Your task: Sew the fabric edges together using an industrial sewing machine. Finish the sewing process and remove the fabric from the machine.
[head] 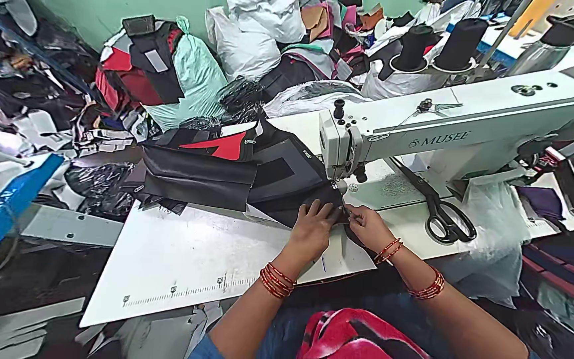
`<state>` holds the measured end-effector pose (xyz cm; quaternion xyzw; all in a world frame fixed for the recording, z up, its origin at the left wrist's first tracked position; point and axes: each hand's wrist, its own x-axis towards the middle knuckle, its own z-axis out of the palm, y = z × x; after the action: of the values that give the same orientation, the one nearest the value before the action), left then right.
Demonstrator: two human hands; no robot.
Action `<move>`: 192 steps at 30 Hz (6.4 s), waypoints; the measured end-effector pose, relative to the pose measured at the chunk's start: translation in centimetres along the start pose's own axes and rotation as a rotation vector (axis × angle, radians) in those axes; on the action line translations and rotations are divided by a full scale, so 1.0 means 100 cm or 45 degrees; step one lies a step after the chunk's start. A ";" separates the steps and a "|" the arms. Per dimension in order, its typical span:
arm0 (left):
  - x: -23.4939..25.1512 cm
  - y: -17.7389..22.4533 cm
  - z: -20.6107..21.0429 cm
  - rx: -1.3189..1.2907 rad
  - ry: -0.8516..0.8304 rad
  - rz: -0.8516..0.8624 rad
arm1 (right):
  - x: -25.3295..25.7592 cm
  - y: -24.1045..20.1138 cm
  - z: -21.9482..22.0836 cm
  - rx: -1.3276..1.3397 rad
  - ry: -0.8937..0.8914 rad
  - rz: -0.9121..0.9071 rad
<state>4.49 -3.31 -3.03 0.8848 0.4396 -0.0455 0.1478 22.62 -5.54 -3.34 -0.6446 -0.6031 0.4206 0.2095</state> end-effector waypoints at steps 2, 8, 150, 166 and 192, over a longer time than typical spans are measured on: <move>0.000 0.000 0.001 -0.007 -0.007 -0.003 | 0.000 0.003 -0.001 0.041 0.003 -0.005; 0.002 -0.002 0.002 -0.021 0.000 0.054 | -0.002 0.004 0.002 0.040 0.042 -0.034; 0.072 -0.044 0.008 -0.321 0.555 0.037 | 0.039 -0.044 0.011 -0.531 -0.129 0.138; -0.006 -0.186 -0.149 0.067 0.670 -0.783 | -0.052 0.098 -0.082 -0.620 0.703 -0.155; -0.175 -0.092 -0.003 0.580 1.086 -0.105 | -0.088 0.112 -0.131 -0.292 0.264 0.176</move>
<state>-13.41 -11.36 -1.09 0.8162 0.4745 0.2204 -0.2450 40.48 -12.95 -2.18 -0.7442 -0.5765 0.2936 0.1663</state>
